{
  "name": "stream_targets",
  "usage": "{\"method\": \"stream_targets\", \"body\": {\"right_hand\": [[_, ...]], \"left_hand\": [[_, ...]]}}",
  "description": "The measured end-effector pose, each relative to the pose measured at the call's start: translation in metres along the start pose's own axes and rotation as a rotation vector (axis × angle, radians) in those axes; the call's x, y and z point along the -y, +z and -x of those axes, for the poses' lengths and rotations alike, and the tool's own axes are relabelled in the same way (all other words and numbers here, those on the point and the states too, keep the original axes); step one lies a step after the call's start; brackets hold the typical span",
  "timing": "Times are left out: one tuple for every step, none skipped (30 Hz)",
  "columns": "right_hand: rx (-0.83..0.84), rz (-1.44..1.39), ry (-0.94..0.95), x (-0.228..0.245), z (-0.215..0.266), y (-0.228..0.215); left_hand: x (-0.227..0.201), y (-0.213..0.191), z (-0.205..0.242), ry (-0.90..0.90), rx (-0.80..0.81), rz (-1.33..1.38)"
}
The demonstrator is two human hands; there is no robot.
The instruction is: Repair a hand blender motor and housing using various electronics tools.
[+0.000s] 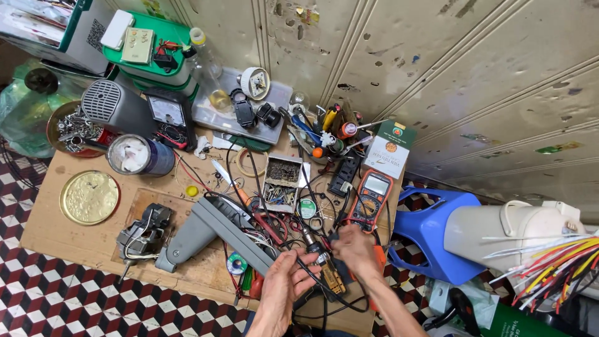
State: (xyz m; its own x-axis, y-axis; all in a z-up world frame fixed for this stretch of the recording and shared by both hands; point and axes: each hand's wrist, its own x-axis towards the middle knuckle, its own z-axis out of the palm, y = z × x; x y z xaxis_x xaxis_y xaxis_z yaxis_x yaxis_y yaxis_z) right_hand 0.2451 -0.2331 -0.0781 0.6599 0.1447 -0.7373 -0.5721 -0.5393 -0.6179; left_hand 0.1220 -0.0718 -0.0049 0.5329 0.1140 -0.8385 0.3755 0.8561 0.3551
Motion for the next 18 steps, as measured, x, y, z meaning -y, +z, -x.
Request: {"method": "stream_targets", "body": {"right_hand": [[0.0,0.007,0.002,0.02,0.003,-0.016],[-0.08,-0.054,-0.046,0.04,0.006,-0.031],[-0.159,-0.113,-0.093,0.059,0.01,-0.047],[-0.158,-0.104,-0.092,0.067,-0.007,-0.061],[-0.276,0.217,-0.278,0.076,-0.026,-0.075],[-0.387,0.54,-0.466,0.085,-0.044,-0.088],[-0.382,0.546,-0.47,0.085,-0.06,-0.092],[-0.326,0.612,-0.56,0.086,-0.077,-0.096],[-0.268,0.675,-0.651,0.088,-0.095,-0.099],[-0.263,0.679,-0.656,0.099,-0.1,-0.097],[-0.201,0.793,-0.49,0.107,-0.104,-0.096],[-0.14,0.902,-0.32,0.115,-0.109,-0.095],[-0.142,0.902,-0.314,0.111,-0.117,-0.095],[-0.144,0.963,-0.289,0.108,-0.124,-0.096],[-0.146,1.027,-0.265,0.105,-0.133,-0.098],[-0.15,1.029,-0.26,0.103,-0.134,-0.099],[-0.139,1.011,-0.263,0.104,-0.136,-0.098],[-0.128,0.994,-0.266,0.104,-0.139,-0.096]], "left_hand": [[0.002,0.003,-0.001,-0.002,0.0,0.006],[0.005,0.005,-0.002,-0.011,0.018,-0.032],[0.008,0.008,-0.003,-0.019,0.035,-0.069],[0.018,0.011,-0.01,-0.021,0.034,-0.06],[0.027,0.014,-0.017,-0.026,0.073,-0.094],[0.037,0.018,-0.024,-0.03,0.112,-0.128],[0.042,0.025,-0.028,-0.027,0.109,-0.12],[0.048,0.031,-0.033,-0.039,0.136,-0.147],[0.052,0.038,-0.038,-0.05,0.163,-0.175],[0.052,0.044,-0.04,-0.046,0.159,-0.169],[0.054,0.049,-0.041,-0.064,0.179,-0.185],[0.057,0.054,-0.042,-0.082,0.198,-0.2],[0.059,0.054,-0.043,-0.088,0.201,-0.201],[0.061,0.053,-0.043,-0.095,0.222,-0.208],[0.064,0.054,-0.044,-0.102,0.246,-0.212],[0.066,0.05,-0.043,-0.106,0.25,-0.211],[0.068,0.046,-0.043,-0.121,0.253,-0.248],[0.069,0.041,-0.042,-0.136,0.256,-0.286]]}}
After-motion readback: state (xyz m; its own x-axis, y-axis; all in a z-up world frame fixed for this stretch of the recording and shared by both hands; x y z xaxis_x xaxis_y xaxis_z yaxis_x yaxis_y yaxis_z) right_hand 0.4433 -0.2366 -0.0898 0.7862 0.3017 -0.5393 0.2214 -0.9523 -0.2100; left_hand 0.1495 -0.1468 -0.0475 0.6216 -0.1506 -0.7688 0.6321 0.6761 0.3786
